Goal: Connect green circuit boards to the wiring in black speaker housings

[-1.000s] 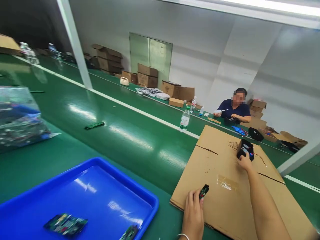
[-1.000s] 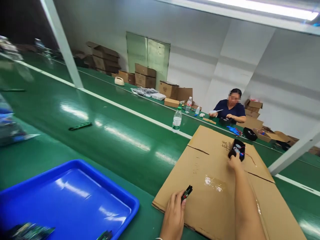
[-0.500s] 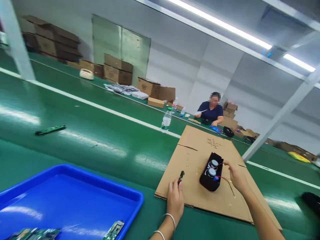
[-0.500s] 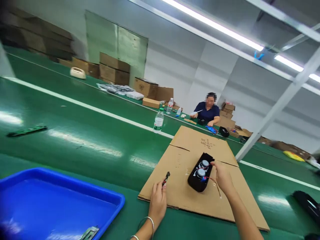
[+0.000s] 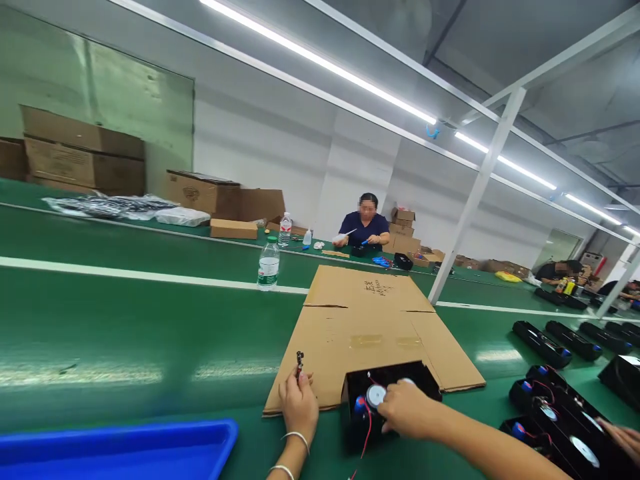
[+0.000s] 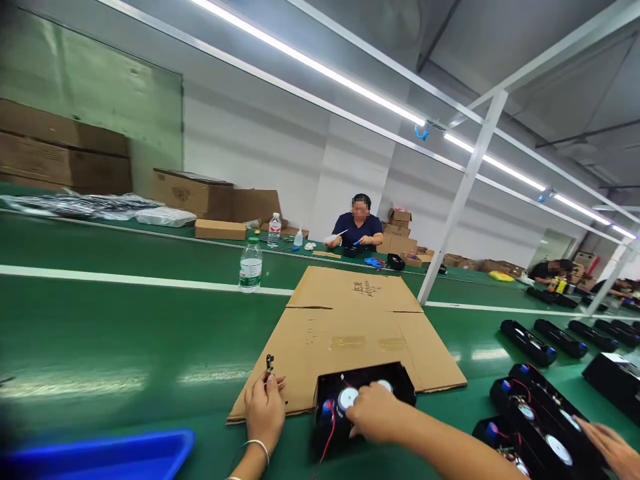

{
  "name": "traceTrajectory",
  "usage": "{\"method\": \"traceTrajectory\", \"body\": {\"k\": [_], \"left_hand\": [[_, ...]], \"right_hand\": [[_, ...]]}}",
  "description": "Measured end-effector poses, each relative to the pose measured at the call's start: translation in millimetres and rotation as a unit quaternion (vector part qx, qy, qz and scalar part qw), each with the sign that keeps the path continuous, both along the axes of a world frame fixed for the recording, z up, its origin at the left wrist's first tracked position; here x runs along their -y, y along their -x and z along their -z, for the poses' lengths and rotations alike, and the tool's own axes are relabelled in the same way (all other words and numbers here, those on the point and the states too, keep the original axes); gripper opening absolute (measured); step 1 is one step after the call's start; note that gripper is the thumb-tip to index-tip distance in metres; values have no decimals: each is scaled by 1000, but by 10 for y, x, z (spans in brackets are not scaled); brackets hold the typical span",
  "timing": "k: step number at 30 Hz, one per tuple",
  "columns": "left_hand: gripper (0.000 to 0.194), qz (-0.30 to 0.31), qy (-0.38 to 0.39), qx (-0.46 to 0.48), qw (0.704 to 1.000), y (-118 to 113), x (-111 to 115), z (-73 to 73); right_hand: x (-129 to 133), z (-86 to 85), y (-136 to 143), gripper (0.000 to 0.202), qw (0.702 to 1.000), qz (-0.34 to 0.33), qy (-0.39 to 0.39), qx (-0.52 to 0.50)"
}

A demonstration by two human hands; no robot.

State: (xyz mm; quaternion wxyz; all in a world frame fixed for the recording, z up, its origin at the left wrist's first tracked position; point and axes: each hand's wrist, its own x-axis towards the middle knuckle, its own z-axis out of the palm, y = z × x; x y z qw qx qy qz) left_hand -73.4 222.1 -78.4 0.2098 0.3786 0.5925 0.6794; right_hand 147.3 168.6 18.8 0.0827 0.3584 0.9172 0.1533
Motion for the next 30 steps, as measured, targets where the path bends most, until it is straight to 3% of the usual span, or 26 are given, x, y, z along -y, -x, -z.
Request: {"method": "traceTrajectory", "body": {"k": [6,9,12,15,17,19,21,24,26,28,30], "left_hand": [[19,8,14,54,998,-28,82,-156],[21,8,15,72,997,-74,148,-269],[22,21,14,82,996,-148,285,-368],[19,63,10,96,993,-209,579,-464],[26,89,5,118,989,-222,885,-535],[40,111,4,145,983,-207,1247,-601],[49,126,13,169,977,-176,1604,-651],[54,174,47,239,954,-134,2000,-682],[57,217,67,295,928,-121,2140,-681],[60,251,78,311,913,-118,2205,-680],[60,264,80,282,919,-118,2233,-696]], "right_hand": [[786,603,90,26,999,-28,-39,-24],[1031,708,192,26,995,-11,-68,-67],[1232,573,372,42,966,-71,-154,-193],[1363,323,581,11,909,-192,-202,-310],[1401,151,688,23,885,-203,-189,-375],[1398,0,748,23,868,-160,-114,-456],[1364,-112,767,18,833,-87,26,-547],[1302,-178,765,16,723,9,225,-653],[1287,-176,759,18,679,31,290,-673],[1298,-179,745,21,691,15,300,-657],[1320,-205,721,19,733,-17,258,-629]]}}
